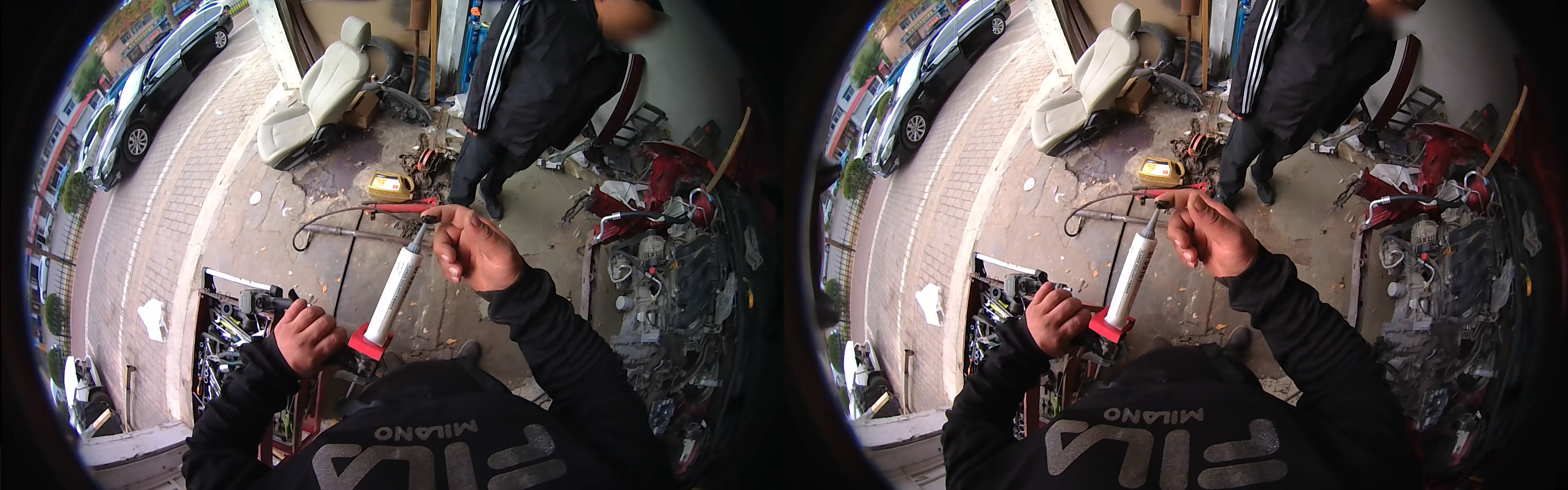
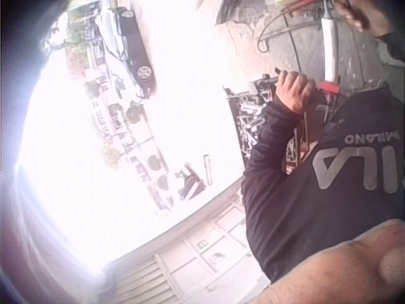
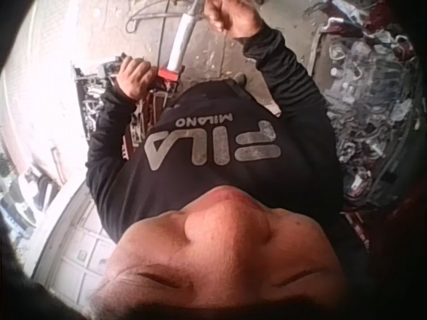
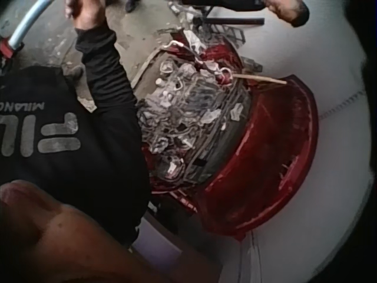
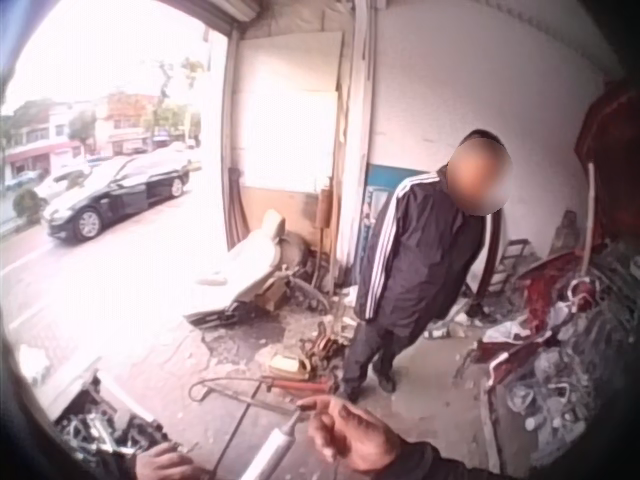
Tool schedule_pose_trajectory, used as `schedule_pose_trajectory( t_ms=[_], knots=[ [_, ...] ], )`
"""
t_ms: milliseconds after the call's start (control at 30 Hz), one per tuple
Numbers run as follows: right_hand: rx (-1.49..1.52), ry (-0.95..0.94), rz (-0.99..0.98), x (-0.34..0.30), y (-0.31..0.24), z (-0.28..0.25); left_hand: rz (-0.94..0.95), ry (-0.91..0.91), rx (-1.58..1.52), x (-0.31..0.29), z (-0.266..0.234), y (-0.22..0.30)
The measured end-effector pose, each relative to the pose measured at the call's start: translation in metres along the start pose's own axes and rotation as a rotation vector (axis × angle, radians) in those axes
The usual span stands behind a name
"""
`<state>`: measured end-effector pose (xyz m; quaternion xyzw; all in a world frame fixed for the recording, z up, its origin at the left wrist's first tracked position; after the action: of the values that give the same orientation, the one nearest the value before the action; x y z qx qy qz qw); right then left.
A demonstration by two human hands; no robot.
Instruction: The person works on a car engine with the hood open, using a screwdriver to tighten or loosen fasteners and a rag to wipe components. They retrieve tools from a red toolbox, apply a lubricant from a tube, and repeatedly reach into the engine bay to adjust parts.
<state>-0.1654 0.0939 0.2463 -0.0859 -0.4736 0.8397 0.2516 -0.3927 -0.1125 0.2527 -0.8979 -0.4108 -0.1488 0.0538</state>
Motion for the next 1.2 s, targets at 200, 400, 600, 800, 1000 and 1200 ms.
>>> schedule_pose_trajectory(
  t_ms=[200, 400, 600, 800, 1000, 1200],
  knots=[
    [-0.023, 0.000, 0.016, 0.001, -0.002, 0.002, -0.011, 0.001, -0.013, -0.002, -0.002, -0.002],
    [0.015, 0.005, 0.016, 0.002, -0.001, 0.004, 0.009, 0.002, -0.003, -0.004, -0.002, -0.001],
    [0.032, 0.017, 0.023, 0.000, 0.004, 0.003, 0.014, -0.001, -0.012, -0.007, -0.001, 0.001],
    [0.039, 0.015, 0.042, -0.004, 0.004, 0.005, -0.006, -0.004, -0.021, -0.009, 0.000, 0.002],
    [0.029, 0.015, 0.039, -0.006, 0.004, 0.006, 0.026, 0.017, -0.009, -0.010, -0.001, 0.006],
    [0.112, -0.013, 0.000, -0.009, 0.008, 0.007, 0.045, 0.015, -0.012, -0.014, -0.001, 0.011]
  ],
)
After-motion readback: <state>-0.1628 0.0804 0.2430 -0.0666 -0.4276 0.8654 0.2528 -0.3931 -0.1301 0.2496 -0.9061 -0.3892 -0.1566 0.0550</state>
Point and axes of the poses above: each hand's wrist, its own x-axis towards the middle knuckle, its own z-axis out of the palm, y = z × x, the point moved 6 cm from there along x, towards the middle knuckle, and after that the axes turned 5 degrees about -y, right-handed, at the moved point
